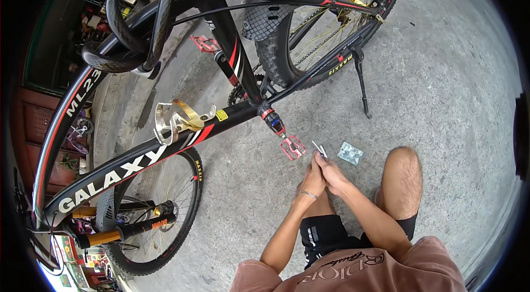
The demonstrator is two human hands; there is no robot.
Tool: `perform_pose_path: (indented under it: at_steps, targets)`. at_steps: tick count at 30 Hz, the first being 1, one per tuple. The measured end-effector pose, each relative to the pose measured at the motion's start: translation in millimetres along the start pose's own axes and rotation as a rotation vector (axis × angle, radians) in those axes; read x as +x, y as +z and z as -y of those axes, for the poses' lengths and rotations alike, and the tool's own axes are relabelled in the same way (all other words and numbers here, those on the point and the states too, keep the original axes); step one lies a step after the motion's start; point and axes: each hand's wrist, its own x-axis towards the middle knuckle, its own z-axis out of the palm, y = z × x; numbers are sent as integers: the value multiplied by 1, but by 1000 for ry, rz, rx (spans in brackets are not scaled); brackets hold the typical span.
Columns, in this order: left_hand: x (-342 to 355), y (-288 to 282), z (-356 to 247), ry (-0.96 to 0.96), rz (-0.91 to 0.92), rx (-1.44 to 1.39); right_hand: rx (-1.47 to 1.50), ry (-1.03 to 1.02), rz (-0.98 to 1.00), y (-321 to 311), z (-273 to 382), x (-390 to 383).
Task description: The person kneels on the ground and uses a hex wrench to tighten bolts on the bicycle crankset. They manipulate the crank arm and pedal while securing the components. After finishing the adjustment, the person stands up and walks into a bicycle shop.
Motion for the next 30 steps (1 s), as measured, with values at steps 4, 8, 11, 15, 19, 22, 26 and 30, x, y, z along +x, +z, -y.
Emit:
perform_pose_path:
  at_steps: [4,8,11,15,19,22,26,30]
  targets:
    - [11,-9,18,247,156,16,93,-267,-194,2,1,20]
    - [41,-70,-16,-89,-144,-211,-471,-511,-451,-17,52,49]
    - [82,-85,39,-17,-529,-190,-623,-392,-115,29,110,30]
    - [113,-84,63,75,-632,-404,-711,-401,57,61,143,44]
    - [113,-84,45,115,-425,-716,-774,-323,160,72,154,47]
    - [113,-89,48,78,-366,-631,-792,-336,178,74,153,55]
    - [113,-93,52,34,-332,-501,-779,-203,196,79,158,60]
    - [115,-95,59,68,-327,-378,-860,-30,300,85,184,70]
